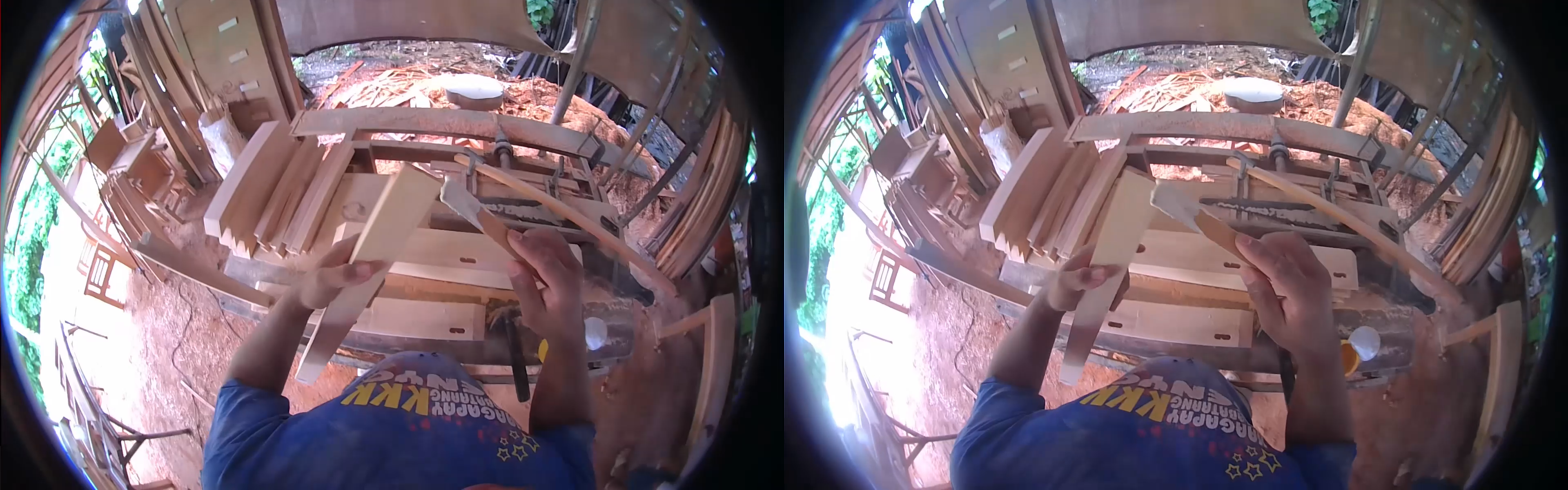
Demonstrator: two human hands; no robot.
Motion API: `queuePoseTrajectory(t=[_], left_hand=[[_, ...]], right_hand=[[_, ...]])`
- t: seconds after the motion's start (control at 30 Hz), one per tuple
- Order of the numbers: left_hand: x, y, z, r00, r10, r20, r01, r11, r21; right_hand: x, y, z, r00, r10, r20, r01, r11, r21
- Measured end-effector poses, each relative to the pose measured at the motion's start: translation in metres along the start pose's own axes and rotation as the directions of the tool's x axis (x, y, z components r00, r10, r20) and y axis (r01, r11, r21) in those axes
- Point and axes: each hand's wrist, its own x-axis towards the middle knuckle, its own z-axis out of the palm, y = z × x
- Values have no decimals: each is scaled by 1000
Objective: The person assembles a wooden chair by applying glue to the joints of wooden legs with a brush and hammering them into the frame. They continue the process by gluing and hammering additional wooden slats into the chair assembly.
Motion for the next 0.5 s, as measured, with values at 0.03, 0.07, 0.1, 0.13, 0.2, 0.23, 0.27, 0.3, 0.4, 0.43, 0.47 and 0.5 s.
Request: queuePoseTrajectory(t=[0.03, 0.07, 0.1, 0.13, 0.2, 0.23, 0.27, 0.3, 0.4, 0.43, 0.47, 0.5], left_hand=[[-4, 4, 8, 999, -42, 9, 42, 999, -19], [-9, 5, 13, 996, -83, 16, 84, 996, -38], [-15, 1, 8, 992, -120, 46, 122, 992, -33], [-18, -1, 8, 986, -157, 56, 159, 986, -41], [-19, -4, 11, 967, -237, 93, 243, 969, -50], [-19, -8, 12, 974, -212, 85, 214, 977, -19], [-17, -12, 13, 979, -186, 82, 185, 983, 14], [-14, -15, 14, 984, -158, 83, 154, 987, 47], [-9, -15, 17, 976, -198, 89, 192, 979, 71], [-7, -15, 17, 979, -179, 93, 172, 982, 80], [-7, -16, 18, 982, -163, 95, 155, 984, 87], [-7, -17, 19, 984, -149, 98, 140, 986, 95]], right_hand=[[-3, 2, 3, 1000, 2, -5, -2, 999, -32], [-7, 3, 4, 1000, 3, -9, -4, 998, -60], [-9, 4, 6, 1000, 5, -14, -6, 996, -87], [-9, 5, 6, 1000, -22, -9, 20, 990, -138], [-11, 8, 5, 998, -66, -5, 63, 967, -247], [-12, 9, 4, 998, -60, 21, 63, 964, -256], [-13, 11, 2, 998, -53, 43, 63, 961, -270], [-15, 12, 0, 997, -45, 65, 62, 957, -284], [-25, 10, -8, 1000, 9, -13, -14, 912, -410], [-27, 7, -9, 1000, -4, 9, 8, 907, -421], [-28, 2, -9, 999, -15, 33, 28, 902, -430], [-30, -1, -9, 998, -24, 57, 46, 897, -439]])
